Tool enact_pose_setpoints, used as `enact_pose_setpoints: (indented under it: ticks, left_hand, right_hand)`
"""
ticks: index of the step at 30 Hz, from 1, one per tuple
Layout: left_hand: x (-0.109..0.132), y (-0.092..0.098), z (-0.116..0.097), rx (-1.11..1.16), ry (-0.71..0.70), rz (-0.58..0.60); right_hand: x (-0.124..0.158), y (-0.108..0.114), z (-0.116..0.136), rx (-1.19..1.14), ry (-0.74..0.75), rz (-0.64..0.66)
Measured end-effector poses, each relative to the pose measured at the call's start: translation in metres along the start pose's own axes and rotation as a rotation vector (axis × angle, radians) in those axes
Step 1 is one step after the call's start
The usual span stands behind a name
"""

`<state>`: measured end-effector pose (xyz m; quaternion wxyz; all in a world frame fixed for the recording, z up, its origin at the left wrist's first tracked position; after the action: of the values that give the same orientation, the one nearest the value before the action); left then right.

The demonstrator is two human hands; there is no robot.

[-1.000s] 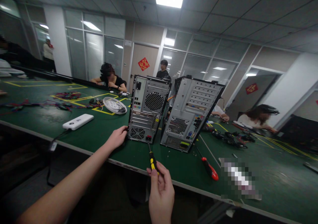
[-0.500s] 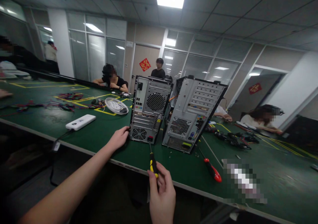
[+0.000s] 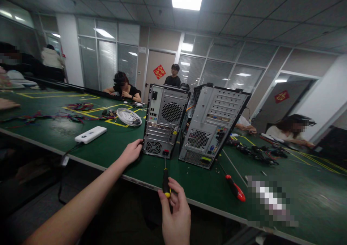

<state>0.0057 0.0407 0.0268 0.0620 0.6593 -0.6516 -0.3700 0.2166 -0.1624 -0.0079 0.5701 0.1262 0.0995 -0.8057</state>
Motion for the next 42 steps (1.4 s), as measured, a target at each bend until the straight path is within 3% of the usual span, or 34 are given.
enact_pose_setpoints:
  ticks: [6,15,23,29,35,39,42]
  left_hand:
    - [-0.001,-0.001,0.001,0.011,-0.008,-0.005]
    - [-0.002,-0.002,0.002,0.001,-0.006,-0.009]
    - [-0.001,-0.001,-0.001,0.037,0.005,-0.010]
    - [-0.001,-0.001,-0.001,0.028,0.002,-0.006]
    - [-0.001,-0.001,0.000,0.033,-0.003,-0.012]
    - [-0.001,-0.001,0.000,0.037,-0.007,-0.012]
    - [-0.001,-0.002,0.000,0.038,0.000,-0.008]
  right_hand:
    - [-0.002,0.005,0.009,0.151,0.131,-0.033]
    - [-0.003,0.000,0.011,0.058,0.090,-0.014]
    - [-0.006,0.007,0.003,0.174,0.109,-0.005]
    - [-0.006,0.007,-0.008,0.086,-0.026,-0.038]
    - [-0.003,-0.001,-0.002,-0.089,-0.085,0.037]
    - [-0.002,-0.002,0.000,-0.092,-0.020,0.006]
    - [-0.002,0.001,0.002,0.034,0.079,-0.032]
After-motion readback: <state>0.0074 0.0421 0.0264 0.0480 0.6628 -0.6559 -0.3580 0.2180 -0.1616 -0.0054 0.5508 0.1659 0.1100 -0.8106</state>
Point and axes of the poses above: each hand's wrist, its own x-axis away from the middle knuckle, its own y-axis out of the back of the hand, z = x × y, the point moved 5 cm from there along -x, towards the middle knuckle, and after that the axes turned 3 degrees about -y, right-handed, at the moved point
